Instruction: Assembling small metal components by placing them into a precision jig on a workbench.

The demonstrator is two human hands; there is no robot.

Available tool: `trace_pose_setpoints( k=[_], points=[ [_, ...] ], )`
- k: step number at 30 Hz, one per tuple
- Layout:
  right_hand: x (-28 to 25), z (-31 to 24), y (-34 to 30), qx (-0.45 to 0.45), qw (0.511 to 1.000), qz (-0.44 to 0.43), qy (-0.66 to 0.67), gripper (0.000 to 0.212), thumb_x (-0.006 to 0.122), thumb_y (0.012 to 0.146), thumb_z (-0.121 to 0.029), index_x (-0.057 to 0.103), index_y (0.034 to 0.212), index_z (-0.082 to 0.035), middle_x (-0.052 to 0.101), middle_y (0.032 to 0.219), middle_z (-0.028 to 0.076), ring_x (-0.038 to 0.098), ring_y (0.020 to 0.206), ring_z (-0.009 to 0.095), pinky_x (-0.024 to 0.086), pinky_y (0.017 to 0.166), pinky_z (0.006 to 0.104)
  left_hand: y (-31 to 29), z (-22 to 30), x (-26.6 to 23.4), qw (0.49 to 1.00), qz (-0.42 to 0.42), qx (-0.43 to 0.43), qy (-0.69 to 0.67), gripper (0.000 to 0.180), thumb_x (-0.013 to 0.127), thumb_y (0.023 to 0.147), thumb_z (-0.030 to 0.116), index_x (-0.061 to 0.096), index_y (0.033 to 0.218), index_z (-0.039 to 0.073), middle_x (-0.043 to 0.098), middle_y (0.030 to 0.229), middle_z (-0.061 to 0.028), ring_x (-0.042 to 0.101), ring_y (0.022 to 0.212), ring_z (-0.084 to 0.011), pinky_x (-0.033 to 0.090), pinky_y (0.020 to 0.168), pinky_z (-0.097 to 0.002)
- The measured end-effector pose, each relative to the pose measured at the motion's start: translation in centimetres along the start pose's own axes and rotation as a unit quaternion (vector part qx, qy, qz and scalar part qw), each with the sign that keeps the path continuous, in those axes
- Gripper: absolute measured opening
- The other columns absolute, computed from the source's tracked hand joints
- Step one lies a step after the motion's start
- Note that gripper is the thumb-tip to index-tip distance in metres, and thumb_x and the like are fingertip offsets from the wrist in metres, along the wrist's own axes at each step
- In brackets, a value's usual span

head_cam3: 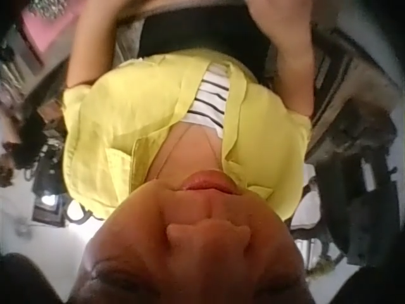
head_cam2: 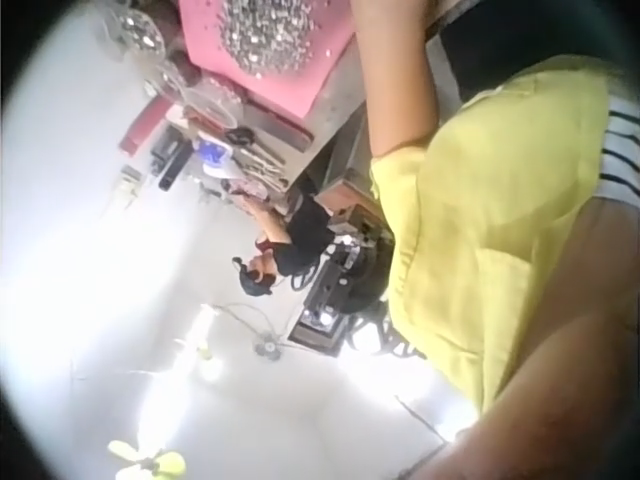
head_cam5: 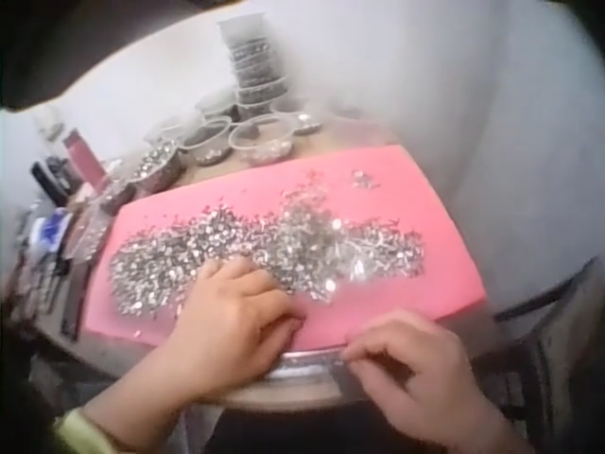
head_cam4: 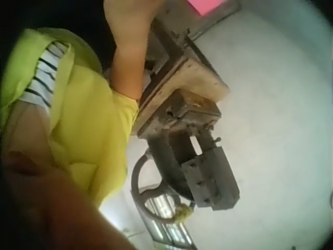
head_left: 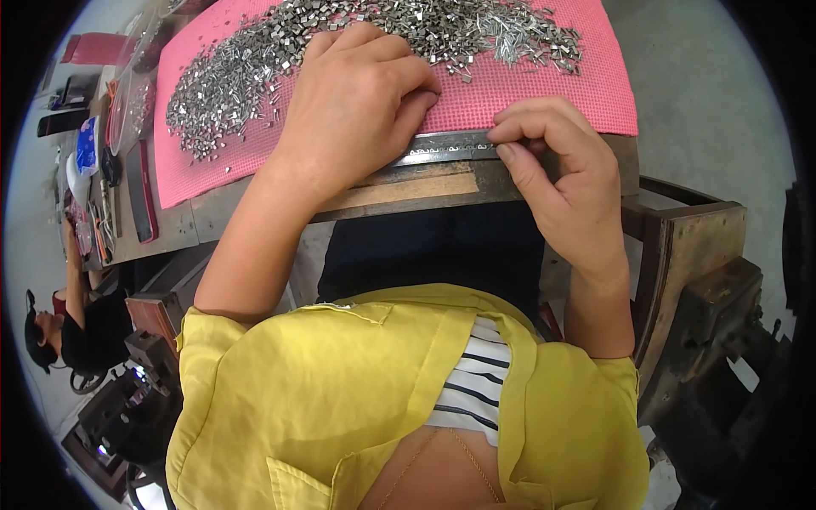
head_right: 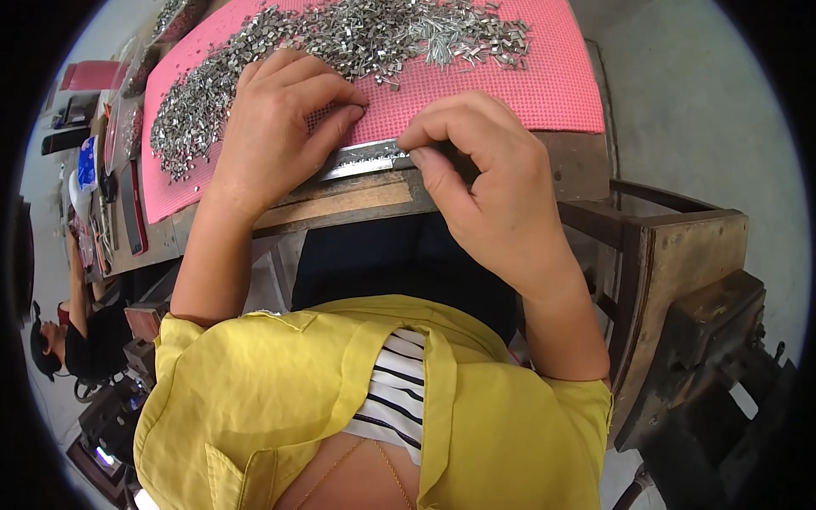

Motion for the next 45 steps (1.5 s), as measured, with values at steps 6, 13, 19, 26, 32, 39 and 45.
trace_pose_setpoints(
  k=[6,13,19,26,32,39,45],
  points=[
    [0.3,0.5,0.1,0.024,1.0,-0.004,-0.008,0.014,0.07,0.082,0.007,0.07,0.092,-0.002,0.069,0.093,0.006,0.066,0.081,0.019,0.052,0.07,0.0301,-0.4,0.0,-0.3,0.998,0.024,-0.038,-0.041,0.008,0.073,0.09,0.011,0.072,0.096,0.008,0.069,0.09,-0.0052,0.064,0.093,-0.0275,0.045,0.084,-0.0398],
    [0.4,0.5,0.2,0.015,0.999,0.007,-0.035,0.014,0.071,0.079,0.007,0.07,0.09,-0.003,0.069,0.092,0.006,0.066,0.082,0.022,0.052,0.069,0.0323,-1.8,0.7,-0.2,0.977,0.021,-0.1,-0.187,0.007,0.072,0.09,0.014,0.071,0.094,0.009,0.065,0.086,-0.0038,0.062,0.087,-0.028,0.043,0.08,-0.0411],
    [0.5,-0.2,0.2,-0.019,0.997,0.027,-0.072,0.016,0.072,0.076,0.007,0.07,0.088,-0.004,0.068,0.091,0.006,0.066,0.083,0.026,0.054,0.071,0.0355,-2.3,1.2,0.1,0.977,0.004,-0.087,-0.195,0.006,0.074,0.086,0.005,0.073,0.093,0.004,0.07,0.089,-0.0078,0.067,0.084,-0.0267,0.049,0.079,-0.036],
    [0.6,-1.5,0.1,-0.071,0.988,0.028,-0.133,0.019,0.071,0.073,0.008,0.072,0.087,-0.005,0.069,0.091,0.005,0.066,0.083,0.026,0.053,0.07,0.0362,-2.6,1.5,0.0,0.983,0.023,-0.062,-0.173,0.008,0.077,0.082,0.005,0.073,0.09,0.004,0.072,0.091,-0.0072,0.07,0.087,-0.0258,0.05,0.079,-0.035],
    [0.5,-0.7,-0.1,-0.05,0.993,-0.004,-0.109,0.025,0.069,0.079,0.014,0.077,0.098,0.0,0.073,0.101,0.009,0.069,0.085,0.016,0.055,0.073,0.0266,-2.7,2.5,-0.7,0.991,0.064,-0.029,-0.11,0.011,0.078,0.08,0.006,0.073,0.089,0.008,0.072,0.09,-0.0047,0.069,0.085,-0.0249,0.048,0.077,-0.035],
    [0.4,-0.8,-0.3,-0.051,0.994,-0.002,-0.099,0.025,0.068,0.081,0.014,0.078,0.1,0.001,0.073,0.102,0.009,0.07,0.087,0.017,0.055,0.074,0.0264,-3.1,3.5,-1.2,0.99,0.116,0.016,-0.074,0.019,0.081,0.073,0.005,0.075,0.09,0.01,0.072,0.09,-0.0028,0.067,0.079,-0.0222,0.046,0.072,-0.0333],
    [0.2,-1.2,0.3,-0.058,0.992,-0.02,-0.108,0.026,0.068,0.083,0.013,0.077,0.103,0.0,0.073,0.104,0.01,0.07,0.088,0.019,0.056,0.076,0.0281,-3.4,3.1,-1.8,0.986,0.119,-0.004,-0.117,0.026,0.083,0.074,0.006,0.08,0.099,0.01,0.074,0.091,-0.0048,0.067,0.076,-0.022,0.049,0.07,-0.0309]
  ],
)
Point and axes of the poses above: each hand's wrist, its own y-axis towards the middle knuckle, its own x-axis out of the palm, z = x × y, the point moved 10 cm from there along y, towards the middle knuckle
